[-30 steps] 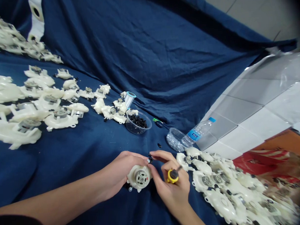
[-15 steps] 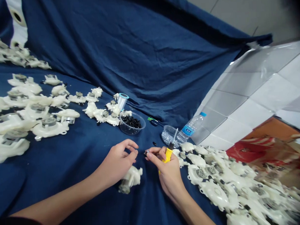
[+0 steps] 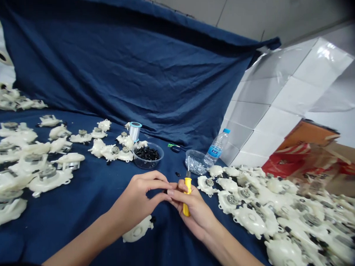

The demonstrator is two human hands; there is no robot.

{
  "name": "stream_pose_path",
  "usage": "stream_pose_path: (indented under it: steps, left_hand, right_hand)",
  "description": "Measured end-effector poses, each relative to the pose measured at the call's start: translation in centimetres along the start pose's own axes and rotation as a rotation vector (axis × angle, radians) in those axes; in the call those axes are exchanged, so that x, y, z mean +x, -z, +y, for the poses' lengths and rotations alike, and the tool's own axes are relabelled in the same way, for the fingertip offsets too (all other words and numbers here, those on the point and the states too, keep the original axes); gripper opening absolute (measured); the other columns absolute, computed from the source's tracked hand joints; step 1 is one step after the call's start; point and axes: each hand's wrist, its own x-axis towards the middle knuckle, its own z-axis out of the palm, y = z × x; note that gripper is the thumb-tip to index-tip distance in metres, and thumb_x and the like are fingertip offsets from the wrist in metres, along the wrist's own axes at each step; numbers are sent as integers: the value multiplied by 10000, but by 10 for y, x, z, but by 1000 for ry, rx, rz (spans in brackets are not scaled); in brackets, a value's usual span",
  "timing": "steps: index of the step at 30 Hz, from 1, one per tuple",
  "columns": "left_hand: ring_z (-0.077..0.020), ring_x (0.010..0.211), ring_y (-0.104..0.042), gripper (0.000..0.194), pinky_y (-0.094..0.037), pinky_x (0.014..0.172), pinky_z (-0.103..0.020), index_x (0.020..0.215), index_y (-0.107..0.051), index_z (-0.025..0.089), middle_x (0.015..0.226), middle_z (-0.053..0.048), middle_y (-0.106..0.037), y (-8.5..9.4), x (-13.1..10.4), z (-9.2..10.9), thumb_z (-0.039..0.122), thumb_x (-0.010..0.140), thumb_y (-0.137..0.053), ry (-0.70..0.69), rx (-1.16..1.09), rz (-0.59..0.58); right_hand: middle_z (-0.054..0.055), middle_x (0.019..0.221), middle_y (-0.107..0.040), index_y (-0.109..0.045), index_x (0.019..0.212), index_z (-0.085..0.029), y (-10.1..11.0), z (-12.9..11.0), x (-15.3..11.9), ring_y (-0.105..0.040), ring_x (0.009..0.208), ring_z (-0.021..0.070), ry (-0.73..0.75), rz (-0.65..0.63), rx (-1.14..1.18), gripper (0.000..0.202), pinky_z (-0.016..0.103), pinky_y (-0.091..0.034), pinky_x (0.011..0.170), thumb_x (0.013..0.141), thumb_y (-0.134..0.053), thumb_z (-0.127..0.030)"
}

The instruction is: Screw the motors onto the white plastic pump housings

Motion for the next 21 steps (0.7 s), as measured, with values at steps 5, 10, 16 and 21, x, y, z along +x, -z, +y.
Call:
stream_pose_path:
  steps: [5,10,16,21]
  left_hand:
    - [-167,811,-716,193,-550,753,-246,922,-822,273,905,-27,-767,2,-10,5,144,892,-682,-47,-12,47]
    - [-149,770,-715,208,-556,696,-215,967,-814,304,905,-12,-755,0,-26,9,164,897,-677,5,2,73]
    - [-150,751,-709,313,-580,661,-208,1094,-781,403,949,-13,-726,-16,-39,15,205,939,-593,96,5,-110]
    - [-148,643,-731,375,-557,533,-185,1032,-777,497,824,51,-775,-37,-51,15,188,830,-716,79,73,34]
  right_hand:
    - [2,875,-673,-425,682,-206,-2,-4,-7,-703,791,150,50,-19,-57,527,296,-606,780,578,-938,-267]
    - [-26,695,-598,-590,790,-162,18,-11,-26,-539,458,35,114,-80,-257,387,144,-439,470,917,-647,-523]
    - [-2,779,-555,-606,983,-231,71,-21,-63,-522,621,92,232,-135,-696,226,154,-460,525,1007,-524,-440]
    - [73,916,-690,-624,1184,-230,106,-23,-71,-691,788,187,893,-158,-1296,218,258,-580,662,975,-564,-208]
